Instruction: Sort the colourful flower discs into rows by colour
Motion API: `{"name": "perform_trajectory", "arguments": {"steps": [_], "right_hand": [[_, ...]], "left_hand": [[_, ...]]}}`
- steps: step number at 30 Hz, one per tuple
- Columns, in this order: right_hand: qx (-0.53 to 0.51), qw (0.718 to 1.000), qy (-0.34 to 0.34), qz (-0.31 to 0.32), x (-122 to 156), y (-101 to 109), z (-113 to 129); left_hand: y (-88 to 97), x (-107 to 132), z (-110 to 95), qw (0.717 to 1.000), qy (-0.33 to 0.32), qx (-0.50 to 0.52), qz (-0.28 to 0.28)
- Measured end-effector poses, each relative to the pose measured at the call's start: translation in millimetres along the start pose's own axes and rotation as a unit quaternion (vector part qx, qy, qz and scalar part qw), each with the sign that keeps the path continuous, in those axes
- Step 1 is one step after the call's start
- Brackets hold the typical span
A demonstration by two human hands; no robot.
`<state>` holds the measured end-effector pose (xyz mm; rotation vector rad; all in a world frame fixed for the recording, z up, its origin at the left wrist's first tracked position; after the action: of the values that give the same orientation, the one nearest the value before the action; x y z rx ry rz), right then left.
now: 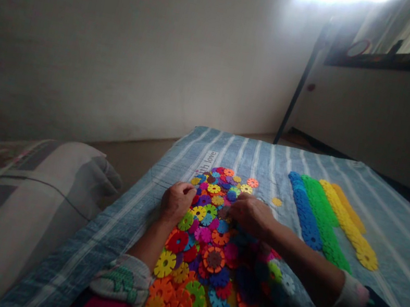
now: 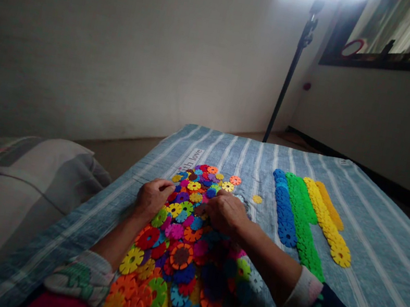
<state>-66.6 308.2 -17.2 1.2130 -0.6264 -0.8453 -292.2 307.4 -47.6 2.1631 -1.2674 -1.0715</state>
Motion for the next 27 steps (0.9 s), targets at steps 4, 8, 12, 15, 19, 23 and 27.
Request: {"name": "perform_trajectory", "arguments": {"steps": [4, 8, 12, 15, 19, 23, 27], "right_hand": [[-0.014, 0.998, 0.055, 0.004, -9, 1, 10], [-0.004, 0.997, 0.073, -0.007, -26, -2, 10], [-0.012, 0.997, 0.073, -0.016, -43, -9, 8], [-0.016, 0.998, 0.056, -0.026, -51, -11, 7], [-0.025, 0.998, 0.046, -0.021, -55, -10, 3], [-0.031, 0.998, 0.055, -0.008, -52, -6, 0], [-0.031, 0.998, 0.051, -0.006, -48, -5, 4]], "left_hand": [[-0.5, 0, -1, 1.000, -0.003, 0.006, 0.000], [-1.3, -1, -1, 1.000, -0.004, 0.003, 0.002], [-1.9, -2, -1, 1.000, -0.006, 0.001, 0.003], [-2.0, -1, -1, 1.000, -0.005, 0.001, 0.002], [-1.2, -1, -1, 1.000, -0.002, 0.002, 0.001], [-0.8, 0, -2, 1.000, 0.002, -0.001, 0.005], [-0.6, 0, -3, 1.000, -0.005, -0.004, 0.006]]}}
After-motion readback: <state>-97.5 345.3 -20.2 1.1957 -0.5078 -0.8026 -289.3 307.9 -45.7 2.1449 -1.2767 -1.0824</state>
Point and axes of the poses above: each hand's wrist, its own x-axis away from the middle knuckle, its own y-axis out of the back of the hand, z = x × y, the point moved 4 cm from there along -x, towards the middle knuckle, and after that the axes turned 3 degrees about -y, right-handed, at the moved point
